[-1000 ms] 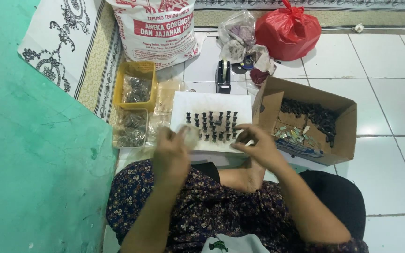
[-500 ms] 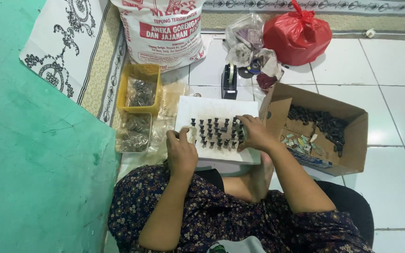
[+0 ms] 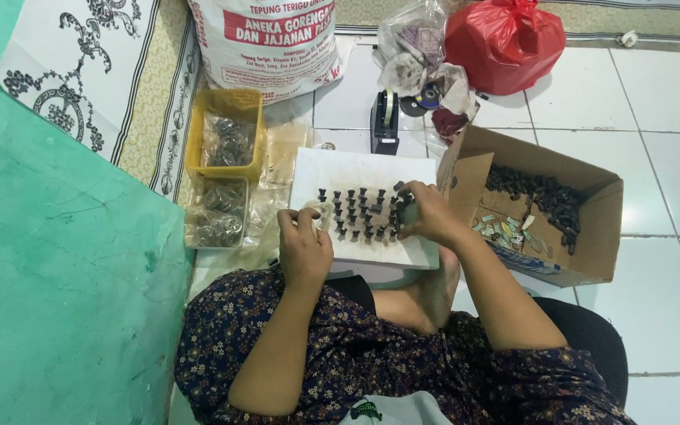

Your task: The person sits on the floor and assembles small black plastic components with metal parts, placing them in a grid on a white board. They then gather the assembled pieces and place them into a clear plastic bag, which is set aside in a yellow container.

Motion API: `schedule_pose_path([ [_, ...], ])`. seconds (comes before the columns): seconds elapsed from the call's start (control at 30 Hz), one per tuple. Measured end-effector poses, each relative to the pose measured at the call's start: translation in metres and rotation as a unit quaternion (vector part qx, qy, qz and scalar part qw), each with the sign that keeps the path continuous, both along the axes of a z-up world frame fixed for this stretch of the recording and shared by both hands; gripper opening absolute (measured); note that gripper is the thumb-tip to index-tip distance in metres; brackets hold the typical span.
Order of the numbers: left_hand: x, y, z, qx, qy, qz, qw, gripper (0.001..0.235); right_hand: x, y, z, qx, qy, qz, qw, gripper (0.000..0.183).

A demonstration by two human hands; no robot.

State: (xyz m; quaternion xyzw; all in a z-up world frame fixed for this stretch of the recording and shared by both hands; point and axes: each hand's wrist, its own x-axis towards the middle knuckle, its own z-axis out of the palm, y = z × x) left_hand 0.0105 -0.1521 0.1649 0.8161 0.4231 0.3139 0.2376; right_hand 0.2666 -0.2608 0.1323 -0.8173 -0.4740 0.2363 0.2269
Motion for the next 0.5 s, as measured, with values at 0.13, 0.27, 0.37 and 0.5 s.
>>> schedule_pose_path([
  [0.13, 0.0, 0.001, -0.004, 0.0, -0.007, 0.002, 1.0, 0.027, -0.002, 0.003, 0.003, -0.005, -0.029, 0.029, 0.999, 0.07],
  [0.27, 0.0, 0.001, -0.006, -0.02, -0.015, -0.003, 1.0, 0.025, -0.01, 0.002, 0.009, -0.003, -0.004, 0.009, 1.0, 0.072],
  [0.37, -0.001, -0.001, -0.001, -0.017, -0.024, -0.006, 1.0, 0.026, -0.012, 0.005, 0.009, -0.001, -0.024, 0.002, 1.0, 0.066],
  [0.5, -0.002, -0.002, -0.004, -0.003, -0.038, -0.003, 0.999, 0.027, -0.016, 0.005, 0.007, 0.004, -0.048, -0.006, 0.999, 0.055],
])
